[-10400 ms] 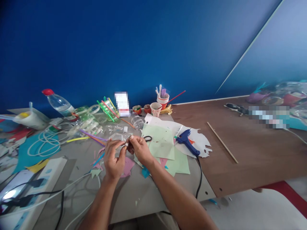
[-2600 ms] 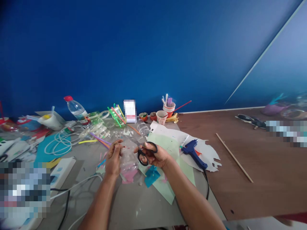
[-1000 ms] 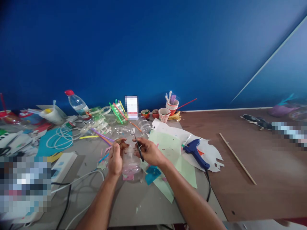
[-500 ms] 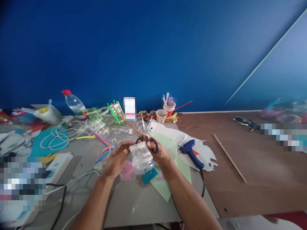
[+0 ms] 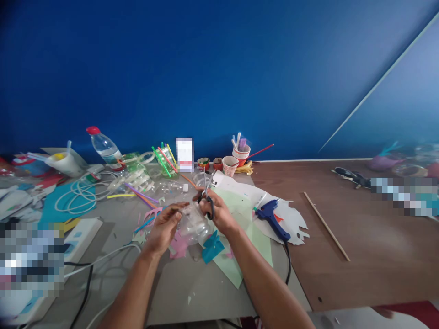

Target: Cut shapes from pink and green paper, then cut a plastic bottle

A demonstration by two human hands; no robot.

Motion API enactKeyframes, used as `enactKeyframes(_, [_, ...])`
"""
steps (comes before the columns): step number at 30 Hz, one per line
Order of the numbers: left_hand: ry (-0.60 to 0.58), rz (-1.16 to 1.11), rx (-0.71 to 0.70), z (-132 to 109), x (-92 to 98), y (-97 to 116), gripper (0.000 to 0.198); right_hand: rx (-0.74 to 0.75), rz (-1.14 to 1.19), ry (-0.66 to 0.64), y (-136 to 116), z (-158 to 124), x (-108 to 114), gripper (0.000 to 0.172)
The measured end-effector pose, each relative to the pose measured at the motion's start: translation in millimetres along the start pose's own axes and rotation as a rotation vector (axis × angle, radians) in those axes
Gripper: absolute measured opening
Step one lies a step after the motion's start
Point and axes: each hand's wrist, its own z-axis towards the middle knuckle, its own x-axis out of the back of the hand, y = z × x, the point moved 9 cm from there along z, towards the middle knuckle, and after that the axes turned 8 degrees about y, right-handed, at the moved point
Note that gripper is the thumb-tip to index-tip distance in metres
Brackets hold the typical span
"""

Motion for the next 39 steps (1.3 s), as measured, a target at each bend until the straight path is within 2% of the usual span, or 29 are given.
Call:
enactKeyframes(2, [0.140, 0.051, -0.087, 4, 15.5, 6, 0.028, 0.066, -0.012, 0.031, -14, -2, 7, 0.051])
enactKeyframes(3, [0.211, 0.083, -0.141, 5, 23.3, 10, 0.029, 0.078, -0.012, 0.001, -20, -4, 8, 0.050])
enactKeyframes(5, [0.314, 0.145, -0.239, 6, 35.3, 19, 0.029, 0.041, -0.047, -0.164, -26, -12, 0, 0.055])
enactKeyframes(6, [0.346, 0.170, -0.277, 6, 39.5, 23, 0.028, 0.004, -0.082, -0.287, -26, -18, -7, 0.057])
enactKeyframes(8, [0.399, 0.213, -0.332, 5, 46.5, 29, 0.024, -0.148, -0.177, -0.500, -16, -31, -18, 0.060])
enactKeyframes(10, [0.450, 0.248, -0.354, 3, 52.1, 32, 0.019, -0.251, -0.228, -0.570, -8, -38, -19, 0.060])
enactKeyframes(13, [0.494, 0.276, -0.332, 2, 55.4, 36, 0.014, -0.323, -0.221, -0.555, 0, -38, -19, 0.058])
enactKeyframes(18, [0.491, 0.256, -0.324, 1, 52.6, 39, 0.013, -0.389, -0.149, -0.536, 7, -39, -25, 0.055])
enactKeyframes(26, [0.531, 0.198, -0.274, 5, 61.1, 30, 0.015, -0.445, -0.107, -0.454, 9, -42, -32, 0.050])
enactKeyframes(31, [0.446, 0.160, -0.298, 4, 51.2, 32, 0.021, -0.454, -0.093, -0.406, 12, -42, -36, 0.051])
enactKeyframes(35, [0.189, 0.220, -0.267, 4, 21.1, 23, 0.023, -0.448, -0.070, -0.338, 13, -37, -31, 0.049])
enactKeyframes(36, [0.188, 0.218, -0.265, 4, 20.5, 22, 0.023, -0.428, -0.058, -0.323, 11, -36, -27, 0.048])
enactKeyframes(39, [0.394, 0.169, -0.298, 4, 42.6, 24, 0.022, -0.334, 0.014, -0.321, -3, -33, -17, 0.051])
